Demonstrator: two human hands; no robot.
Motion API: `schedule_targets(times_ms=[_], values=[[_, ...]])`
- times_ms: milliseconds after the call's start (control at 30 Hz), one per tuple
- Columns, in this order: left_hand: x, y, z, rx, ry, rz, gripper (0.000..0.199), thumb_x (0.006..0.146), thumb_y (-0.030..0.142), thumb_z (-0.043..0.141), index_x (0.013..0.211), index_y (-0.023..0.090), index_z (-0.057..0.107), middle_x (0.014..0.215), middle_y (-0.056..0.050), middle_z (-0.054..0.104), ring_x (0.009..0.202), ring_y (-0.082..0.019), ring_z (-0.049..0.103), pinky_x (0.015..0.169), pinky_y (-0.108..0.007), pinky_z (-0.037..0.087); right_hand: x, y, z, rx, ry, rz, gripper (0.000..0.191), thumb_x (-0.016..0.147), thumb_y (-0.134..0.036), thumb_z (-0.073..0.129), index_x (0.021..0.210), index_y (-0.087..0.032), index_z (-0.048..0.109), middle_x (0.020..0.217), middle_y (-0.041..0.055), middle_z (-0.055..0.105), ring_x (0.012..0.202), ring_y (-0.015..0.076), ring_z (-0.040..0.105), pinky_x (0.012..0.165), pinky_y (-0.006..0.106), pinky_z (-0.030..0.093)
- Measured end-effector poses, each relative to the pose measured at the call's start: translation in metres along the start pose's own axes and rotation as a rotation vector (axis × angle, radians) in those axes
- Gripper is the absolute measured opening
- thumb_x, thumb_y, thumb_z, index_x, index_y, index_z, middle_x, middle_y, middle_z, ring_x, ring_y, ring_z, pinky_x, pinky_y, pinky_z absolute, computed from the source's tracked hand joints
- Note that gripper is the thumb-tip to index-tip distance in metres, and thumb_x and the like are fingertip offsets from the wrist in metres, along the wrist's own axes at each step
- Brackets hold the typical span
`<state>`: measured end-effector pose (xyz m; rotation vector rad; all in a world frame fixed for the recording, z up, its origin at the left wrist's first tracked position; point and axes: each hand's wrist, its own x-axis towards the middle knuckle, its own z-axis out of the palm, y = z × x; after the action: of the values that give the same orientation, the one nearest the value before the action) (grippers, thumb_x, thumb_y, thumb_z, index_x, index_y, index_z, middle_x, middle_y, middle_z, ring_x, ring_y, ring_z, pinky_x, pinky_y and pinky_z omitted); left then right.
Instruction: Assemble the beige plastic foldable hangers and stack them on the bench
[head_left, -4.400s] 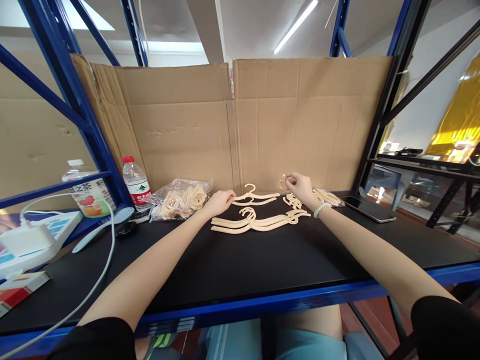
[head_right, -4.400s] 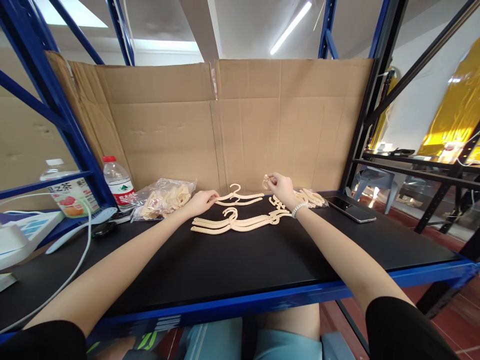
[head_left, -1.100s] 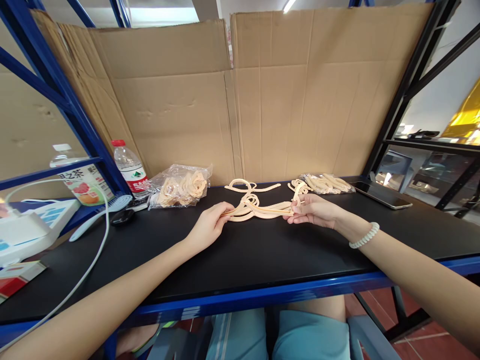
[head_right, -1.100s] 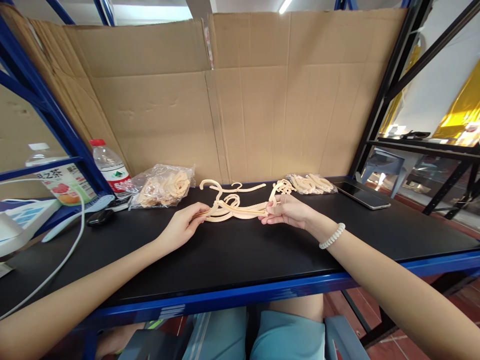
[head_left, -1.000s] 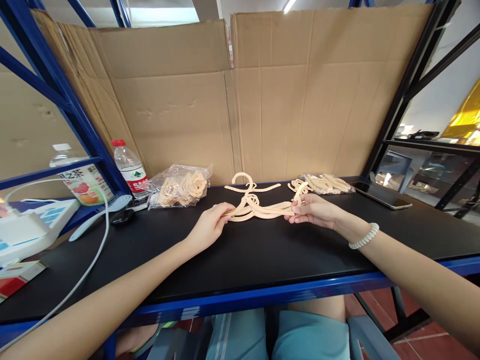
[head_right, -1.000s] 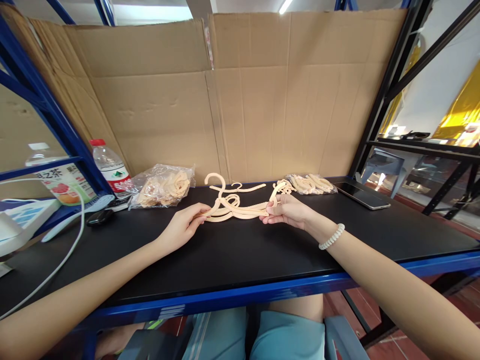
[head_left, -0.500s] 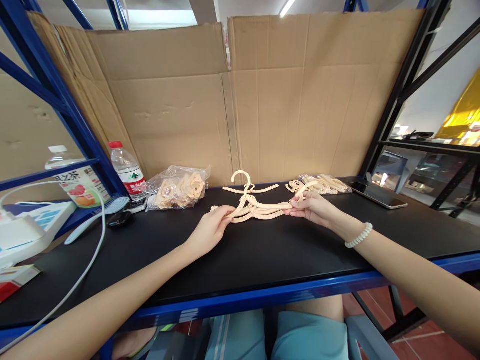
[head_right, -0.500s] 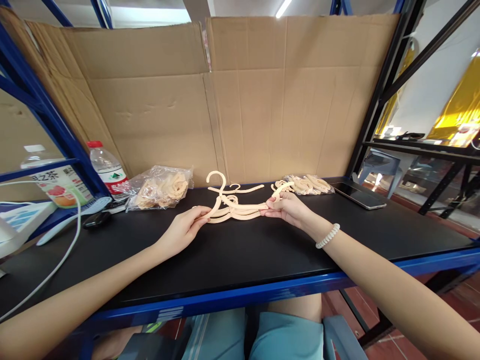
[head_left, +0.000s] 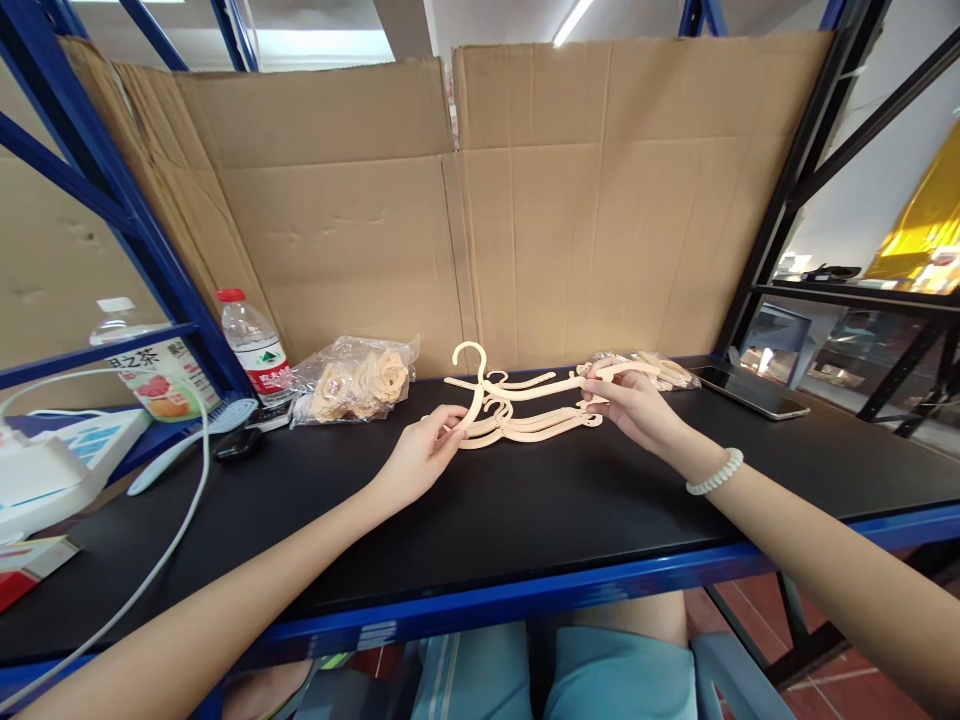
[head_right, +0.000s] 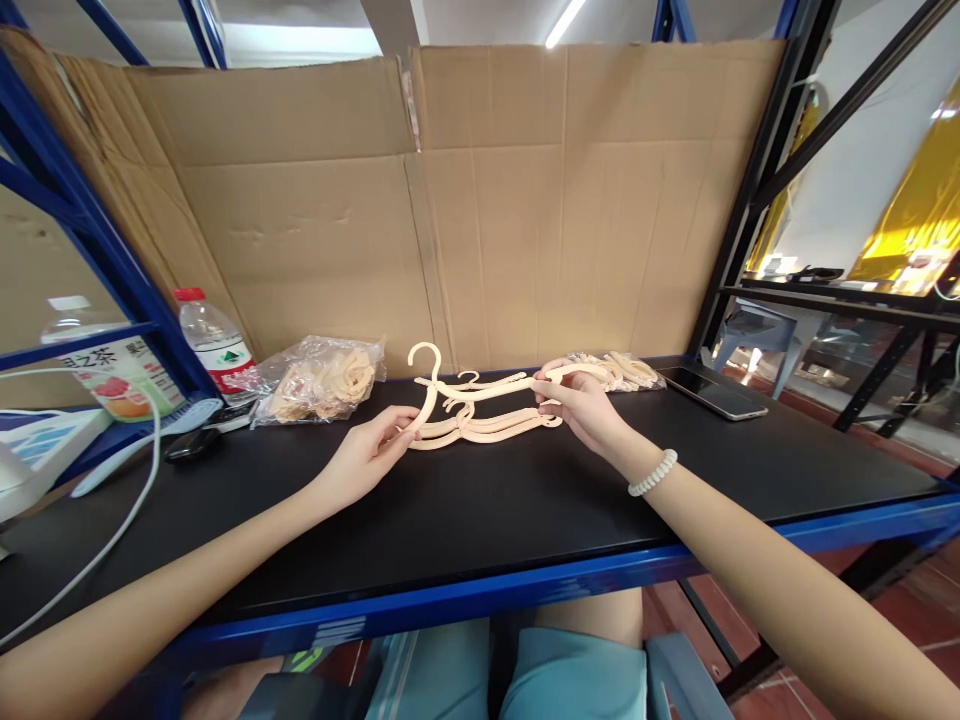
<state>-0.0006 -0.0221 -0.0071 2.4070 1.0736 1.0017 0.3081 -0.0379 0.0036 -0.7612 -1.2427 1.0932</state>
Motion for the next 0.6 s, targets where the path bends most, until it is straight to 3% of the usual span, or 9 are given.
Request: schedule_targets(times_ms=[133,267,400,600], values=[[-0.001,0.006,-0.006,0.037,0.045,0.023,0.024,0.092,0.033,0.045,0.11,0.02,0.052,0.088,-0.003,0.064,0.079,-0.017,0.065,0.069,-0.027,0.051,0.006,-0.008,-0.015,0.004,-0.006,0.041,0.022,0.072,-0.037,0.076,0.081,-0.02,0.066,0.077,-0.0004,0.061,0.064,0.0101,0.053,0.06,0.025,0.049],[-0.002,0.005,-0.008,0.189,0.015,0.066,0.019,0.092,0.028,0.043,0.107,0.021,0.051,0.086,-0.002,0.063,0.068,-0.015,0.061,0.065,-0.027,0.047,0.012,-0.019,-0.037,-0.085,-0.025,0.092,0.024,0.068,-0.036,0.08,0.08,-0.019,0.068,0.069,-0.0016,0.061,0.06,0.0091,0.054,0.063,0.026,0.05],[-0.003,0.003,-0.008,0.286,-0.031,0.106,0.012,0.091,0.024,0.042,0.099,0.021,0.051,0.089,-0.002,0.061,0.069,-0.015,0.057,0.064,-0.027,0.044,0.013,-0.035,-0.058,-0.326,-0.174,0.184,0.029,0.062,-0.035,0.084,0.079,-0.017,0.068,0.07,0.0018,0.066,0.065,0.0134,0.061,0.066,0.03,0.052],[-0.006,0.003,-0.007,0.4,-0.106,0.238,0.014,0.093,0.021,0.039,0.096,0.019,0.052,0.095,-0.005,0.053,0.074,-0.016,0.055,0.066,-0.028,0.044,0.017,-0.037,-0.073,-0.759,-0.308,0.16,0.031,0.061,-0.04,0.081,0.074,-0.015,0.069,0.069,0.0032,0.068,0.062,0.0134,0.06,0.058,0.026,0.047]])
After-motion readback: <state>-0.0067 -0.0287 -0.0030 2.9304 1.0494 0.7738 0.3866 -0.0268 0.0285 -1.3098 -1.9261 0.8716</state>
